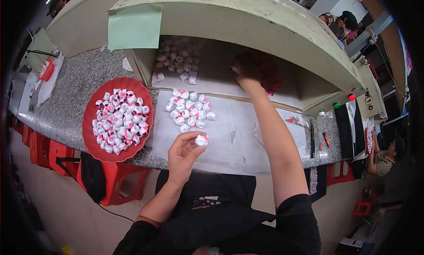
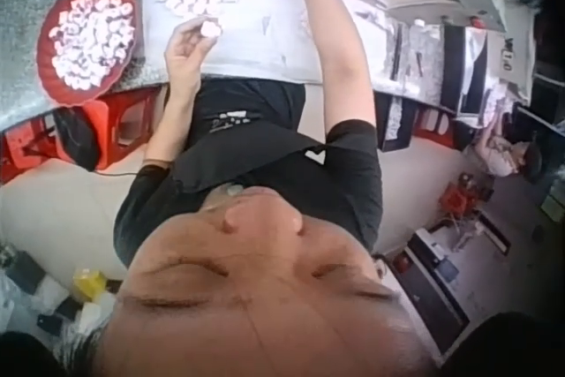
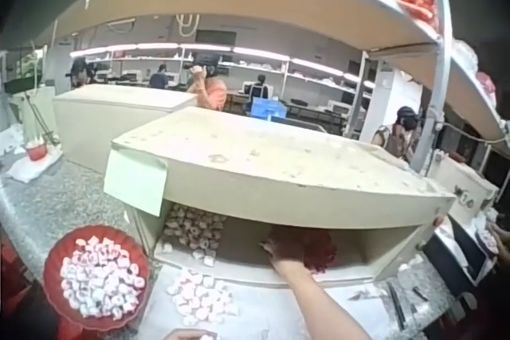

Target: Applying liquid from a squeeze bottle to small ceramic pieces and organizing them on a workbench.

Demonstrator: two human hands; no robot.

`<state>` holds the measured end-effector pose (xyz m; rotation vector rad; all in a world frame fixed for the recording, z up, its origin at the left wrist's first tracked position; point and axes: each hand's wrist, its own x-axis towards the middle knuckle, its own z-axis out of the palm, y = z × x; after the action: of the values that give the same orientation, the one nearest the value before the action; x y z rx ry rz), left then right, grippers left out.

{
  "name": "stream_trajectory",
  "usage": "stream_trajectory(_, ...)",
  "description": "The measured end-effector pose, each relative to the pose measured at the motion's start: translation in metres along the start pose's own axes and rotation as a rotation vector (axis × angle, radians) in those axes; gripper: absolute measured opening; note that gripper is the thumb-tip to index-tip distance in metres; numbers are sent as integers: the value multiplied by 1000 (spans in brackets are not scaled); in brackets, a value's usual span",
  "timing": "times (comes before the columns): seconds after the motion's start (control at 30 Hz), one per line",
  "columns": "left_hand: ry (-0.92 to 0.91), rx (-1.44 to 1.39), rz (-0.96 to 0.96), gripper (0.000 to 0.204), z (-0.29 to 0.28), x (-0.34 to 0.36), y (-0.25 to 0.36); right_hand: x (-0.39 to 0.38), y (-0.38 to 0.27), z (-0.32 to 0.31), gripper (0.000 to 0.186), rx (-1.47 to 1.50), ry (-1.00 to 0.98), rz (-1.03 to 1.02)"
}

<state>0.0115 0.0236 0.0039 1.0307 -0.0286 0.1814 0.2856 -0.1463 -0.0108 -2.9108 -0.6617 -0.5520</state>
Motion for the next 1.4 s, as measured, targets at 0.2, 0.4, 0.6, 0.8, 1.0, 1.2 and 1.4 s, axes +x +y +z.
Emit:
stream_trajectory(0.2, 28, 12, 4, 33, -5, -3, 3, -13, -8, -40, 30, 406, 51, -72)
stream_trajectory(0.4, -24, -120, -34, 33, 4, 6, -5, -82, -55, -95, 15, 1298, -310, 350)
stream_trajectory(0.6, -98, -151, -99, 35, 15, 5, -20, -163, -100, -103, 10, 1500, -282, 444)
stream_trajectory(0.8, -143, -200, -122, 38, 18, -3, -22, -196, -101, -110, 8, 1685, -9, 614)
stream_trajectory(1.0, -167, 81, -123, 34, 21, -7, -21, -212, -103, -122, 11, 1898, -22, 577)
stream_trajectory(1.2, -212, 340, 57, 28, 26, -7, -22, -210, -111, -119, 11, 1851, 11, 637)
stream_trajectory(1.4, -261, 321, 93, 27, 24, -7, -20, -214, -115, -114, 11, 1807, 28, 602)
